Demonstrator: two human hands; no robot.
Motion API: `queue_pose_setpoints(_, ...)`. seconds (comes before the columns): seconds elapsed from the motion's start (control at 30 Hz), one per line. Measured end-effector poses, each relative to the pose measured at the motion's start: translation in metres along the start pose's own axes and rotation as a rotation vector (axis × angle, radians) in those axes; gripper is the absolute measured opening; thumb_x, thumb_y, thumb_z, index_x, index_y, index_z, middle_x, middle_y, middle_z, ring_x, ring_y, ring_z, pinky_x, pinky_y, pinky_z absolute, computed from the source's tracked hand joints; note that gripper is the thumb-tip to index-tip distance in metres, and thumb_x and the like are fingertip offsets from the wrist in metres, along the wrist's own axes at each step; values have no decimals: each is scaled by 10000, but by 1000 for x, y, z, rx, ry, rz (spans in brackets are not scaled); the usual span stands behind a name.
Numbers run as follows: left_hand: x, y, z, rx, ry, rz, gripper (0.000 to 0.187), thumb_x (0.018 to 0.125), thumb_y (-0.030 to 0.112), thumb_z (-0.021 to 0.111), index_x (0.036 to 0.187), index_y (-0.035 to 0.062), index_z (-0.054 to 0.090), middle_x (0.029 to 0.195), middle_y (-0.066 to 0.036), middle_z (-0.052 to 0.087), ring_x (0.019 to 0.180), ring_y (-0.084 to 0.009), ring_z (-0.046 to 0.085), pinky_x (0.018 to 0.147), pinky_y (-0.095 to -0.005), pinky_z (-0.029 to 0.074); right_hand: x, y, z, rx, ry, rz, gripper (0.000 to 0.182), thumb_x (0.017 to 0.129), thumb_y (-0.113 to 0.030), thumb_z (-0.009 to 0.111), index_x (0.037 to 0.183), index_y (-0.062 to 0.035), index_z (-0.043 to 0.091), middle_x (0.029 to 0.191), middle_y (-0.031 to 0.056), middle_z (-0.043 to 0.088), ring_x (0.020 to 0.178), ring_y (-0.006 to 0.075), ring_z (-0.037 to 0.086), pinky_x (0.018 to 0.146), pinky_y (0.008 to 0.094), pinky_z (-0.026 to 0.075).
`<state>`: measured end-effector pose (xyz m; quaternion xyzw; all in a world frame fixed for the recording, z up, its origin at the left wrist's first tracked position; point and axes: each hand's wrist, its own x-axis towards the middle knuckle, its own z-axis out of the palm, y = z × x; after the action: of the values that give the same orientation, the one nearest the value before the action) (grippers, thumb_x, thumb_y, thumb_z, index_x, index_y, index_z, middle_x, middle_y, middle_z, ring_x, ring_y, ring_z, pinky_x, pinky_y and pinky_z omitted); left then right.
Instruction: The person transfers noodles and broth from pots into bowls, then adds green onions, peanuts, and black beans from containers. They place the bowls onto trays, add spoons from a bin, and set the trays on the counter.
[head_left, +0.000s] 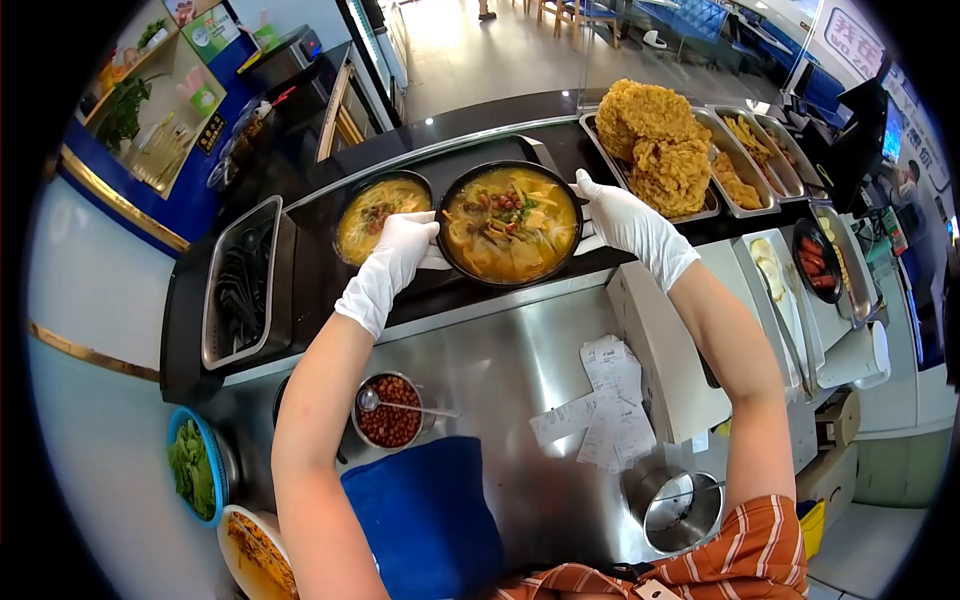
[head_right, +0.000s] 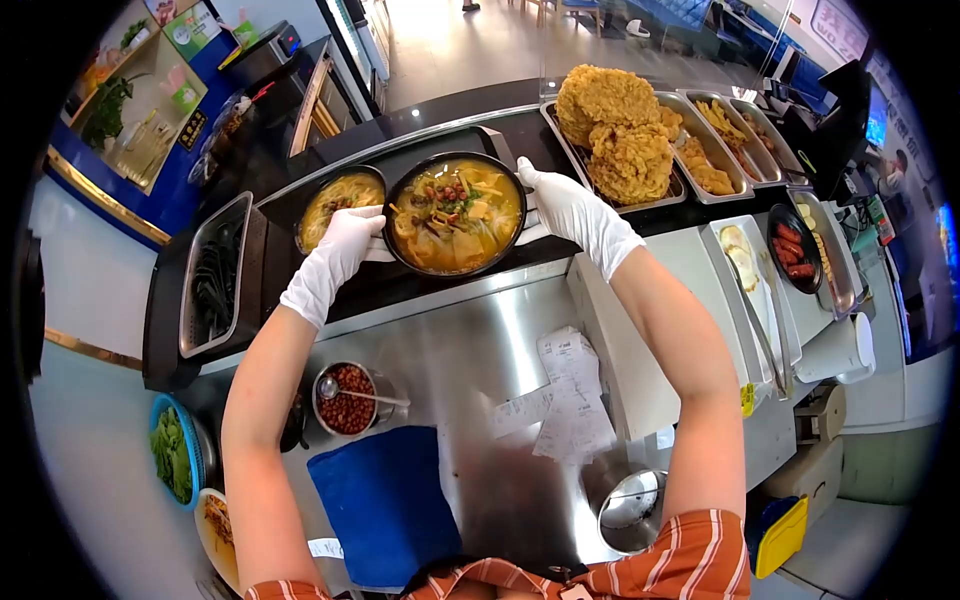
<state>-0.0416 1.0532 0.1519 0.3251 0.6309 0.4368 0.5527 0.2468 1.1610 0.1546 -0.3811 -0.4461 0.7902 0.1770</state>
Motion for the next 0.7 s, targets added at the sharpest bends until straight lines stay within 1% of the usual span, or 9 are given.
queue_pose_setpoints(0.03,10,-1,2,7,17,-9,298,942,59,455,1211,-25,553,1001,-156,665,778,-285,691,693,-399,582,9,1,-6,-14,-3,13,596,970,-509,373,1338,-40,404,1083,229,602,776,296,659,631,421,591)
queue_pose_setpoints(0.1,27,-2,6,4,23,-25,286,941,49,451,1197,-27,556,996,-159,663,780,-289,691,684,-400,586,26,2,-16,-75,18,-40,596,983,-498,347,1316,-12,439,1019,215,632,748,272,652,652,366,568)
queue_pose_setpoints(0.17,37,-3,9,32,61,-31,281,939,36,444,1189,-31,556,993,-164,660,776,-291,692,679,-397,590,36,1,-23,-60,17,-62,514,987,-469,365,1171,-16,521,963,179,649,766,274,667,618,409,589)
queue_pose_setpoints(0.37,54,-12,13,83,114,-79,284,922,10,437,1178,-48,546,991,-165,660,770,-283,692,674,-386,592,56,10,-35,-41,25,-37,539,984,-472,375,1214,1,494,1049,173,618,847,264,657,695,418,582)
queue_pose_setpoints(0.43,58,-19,11,-7,60,-54,287,925,25,432,1180,-48,542,1011,-163,659,840,-279,684,740,-397,580,57,17,-38,-8,-3,-69,544,984,-471,379,1221,7,485,1066,174,613,856,269,654,710,418,580)
queue_pose_setpoints(0.5,54,-28,12,-81,79,-76,299,929,35,425,1199,-42,530,1045,-169,649,896,-283,669,790,-409,564,43,29,-31,10,166,-118,538,981,-464,393,1219,12,467,1069,169,603,850,279,649,728,415,578)
queue_pose_setpoints(0.57,38,-35,16,-123,177,-124,355,951,80,402,1282,-31,468,1148,-199,604,1035,-312,619,898,-442,514,29,50,-20,190,226,-46,551,978,-469,392,1243,14,397,1050,207,582,920,355,634,761,484,563)
queue_pose_setpoints(0.63,12,-42,22,-132,232,-64,387,899,51,427,1270,-47,481,1032,-181,628,884,-316,658,783,-407,556,10,69,3,388,128,49,568,983,-460,380,1280,23,338,1125,270,535,1026,432,582,841,537,526)
queue_pose_setpoints(0.7,-20,-43,19,-79,149,-8,398,927,120,481,1289,-46,471,1091,-194,625,904,-271,663,796,-369,547,4,82,30,526,89,6,581,1002,-418,344,1339,49,271,1236,329,458,1191,491,457,959,535,453)
